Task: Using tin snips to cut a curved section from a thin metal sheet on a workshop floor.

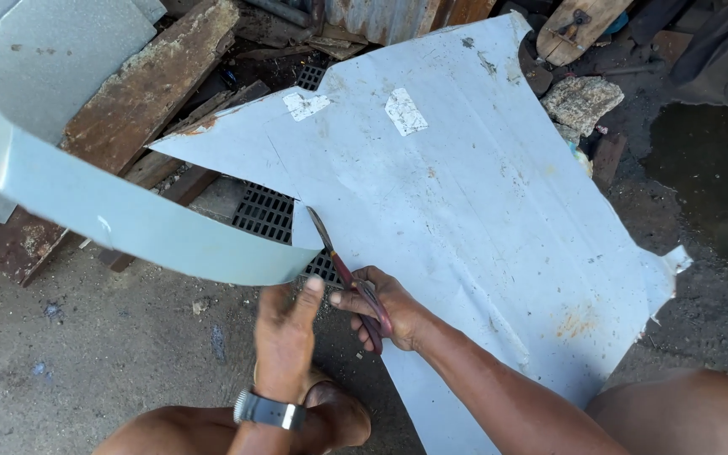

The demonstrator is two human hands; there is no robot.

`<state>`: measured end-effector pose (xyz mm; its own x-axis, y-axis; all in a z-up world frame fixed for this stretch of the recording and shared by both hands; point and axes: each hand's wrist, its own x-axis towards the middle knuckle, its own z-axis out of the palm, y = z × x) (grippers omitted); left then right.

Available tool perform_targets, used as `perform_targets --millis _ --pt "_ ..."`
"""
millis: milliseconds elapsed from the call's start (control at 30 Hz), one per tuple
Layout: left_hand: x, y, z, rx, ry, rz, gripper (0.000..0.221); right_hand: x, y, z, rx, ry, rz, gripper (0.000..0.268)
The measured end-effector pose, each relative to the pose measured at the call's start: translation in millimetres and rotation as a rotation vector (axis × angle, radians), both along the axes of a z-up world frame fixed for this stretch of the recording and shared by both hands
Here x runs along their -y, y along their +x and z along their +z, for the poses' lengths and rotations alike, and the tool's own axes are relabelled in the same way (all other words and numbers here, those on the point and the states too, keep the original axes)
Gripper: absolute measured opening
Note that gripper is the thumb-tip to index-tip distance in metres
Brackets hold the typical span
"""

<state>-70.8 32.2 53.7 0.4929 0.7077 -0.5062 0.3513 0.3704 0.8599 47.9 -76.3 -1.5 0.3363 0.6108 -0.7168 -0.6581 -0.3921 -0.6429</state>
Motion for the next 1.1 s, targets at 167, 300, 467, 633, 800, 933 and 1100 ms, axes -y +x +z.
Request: perform_targets --millis 167,300,467,633,800,933,1100 --pt "23 15 -12 -0.057 -0.438 -0.061 0.071 4 0 -15 0.02 0.084 0.032 0.043" --pt "31 36 -25 0.072 -0.454 -0.06 0.056 6 0 -8 0.047 0.101 0.0 0.038" --pt "34 41 -24 0.007 -0.446 -0.034 0.052 14 -2 -5 0.006 0.068 -0.057 0.024" --pt "41 42 -26 0.071 -0.425 0.023 0.075 23 -2 2 -0.034 0.035 -0.123 0.018" --pt "39 46 4 0.04 -0.467 0.057 0.076 27 -5 39 -0.24 0.021 -0.328 0.065" --pt "41 44 -2 -0.001 -0.488 0.042 0.115 8 -19 72 -0.067 -0.22 -0.307 0.108" --pt "46 41 -15 0.138 -0.405 0.069 0.071 14 -25 19 0.251 0.016 -0.27 0.051"
